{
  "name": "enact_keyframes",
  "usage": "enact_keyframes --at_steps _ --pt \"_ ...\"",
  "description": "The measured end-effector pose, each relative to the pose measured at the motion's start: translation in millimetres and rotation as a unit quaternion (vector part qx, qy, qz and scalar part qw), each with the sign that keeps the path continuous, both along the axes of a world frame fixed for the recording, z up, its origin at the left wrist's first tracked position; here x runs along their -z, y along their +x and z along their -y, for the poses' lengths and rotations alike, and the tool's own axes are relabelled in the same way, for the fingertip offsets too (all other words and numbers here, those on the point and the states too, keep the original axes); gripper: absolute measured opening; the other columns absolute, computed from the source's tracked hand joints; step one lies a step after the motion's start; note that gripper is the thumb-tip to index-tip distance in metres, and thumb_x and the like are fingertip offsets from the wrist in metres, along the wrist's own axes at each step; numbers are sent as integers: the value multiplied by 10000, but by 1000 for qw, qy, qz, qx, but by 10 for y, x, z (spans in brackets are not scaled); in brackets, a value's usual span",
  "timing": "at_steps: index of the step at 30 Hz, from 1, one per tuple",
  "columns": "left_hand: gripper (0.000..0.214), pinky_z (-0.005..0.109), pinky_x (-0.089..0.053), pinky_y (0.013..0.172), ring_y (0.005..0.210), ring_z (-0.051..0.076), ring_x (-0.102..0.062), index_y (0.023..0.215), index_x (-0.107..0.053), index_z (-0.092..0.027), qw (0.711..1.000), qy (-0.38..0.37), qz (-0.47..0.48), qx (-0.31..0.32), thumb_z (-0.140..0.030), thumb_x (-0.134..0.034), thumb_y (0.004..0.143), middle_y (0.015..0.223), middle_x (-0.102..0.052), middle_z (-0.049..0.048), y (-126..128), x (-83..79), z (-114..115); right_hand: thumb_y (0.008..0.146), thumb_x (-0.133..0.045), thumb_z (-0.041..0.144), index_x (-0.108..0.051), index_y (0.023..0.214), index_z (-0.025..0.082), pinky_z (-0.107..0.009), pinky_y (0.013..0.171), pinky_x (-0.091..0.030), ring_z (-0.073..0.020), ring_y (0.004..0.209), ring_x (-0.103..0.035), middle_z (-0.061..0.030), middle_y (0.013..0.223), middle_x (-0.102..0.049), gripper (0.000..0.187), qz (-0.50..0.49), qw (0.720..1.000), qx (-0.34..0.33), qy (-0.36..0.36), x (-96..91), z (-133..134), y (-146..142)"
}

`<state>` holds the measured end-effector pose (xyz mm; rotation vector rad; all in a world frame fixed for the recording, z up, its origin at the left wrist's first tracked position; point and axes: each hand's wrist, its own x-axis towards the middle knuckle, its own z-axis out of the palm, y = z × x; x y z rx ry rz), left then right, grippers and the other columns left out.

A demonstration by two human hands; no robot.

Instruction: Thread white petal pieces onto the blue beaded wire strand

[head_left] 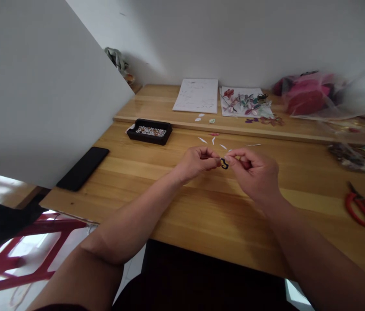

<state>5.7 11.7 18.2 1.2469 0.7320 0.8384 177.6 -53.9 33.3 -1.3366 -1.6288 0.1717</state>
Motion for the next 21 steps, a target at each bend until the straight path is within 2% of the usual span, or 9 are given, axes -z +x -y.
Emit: enact_keyframes --at_steps 5,21 --pt "210 251 -435 663 655 81 -575 799 -672 -122 999 -25 3 37 -263 -799 709 767 -715 41 3 0 13 859 -720 290 -735 837 256 -289 511 -298 -114 502 -349 66 526 -380 43 -48 998 -8 -45 -10 -56 43" --pt "222 224 -410 612 613 68 -560 779 -678 -127 998 -33 5 49 -298 -805 714 702 -685 17 -1 -46 25 822 -738 354 -736 817 231 -281 511 -253 -108 525 -334 54 554 -456 123 -159 978 -18 -132 21 -119 76"
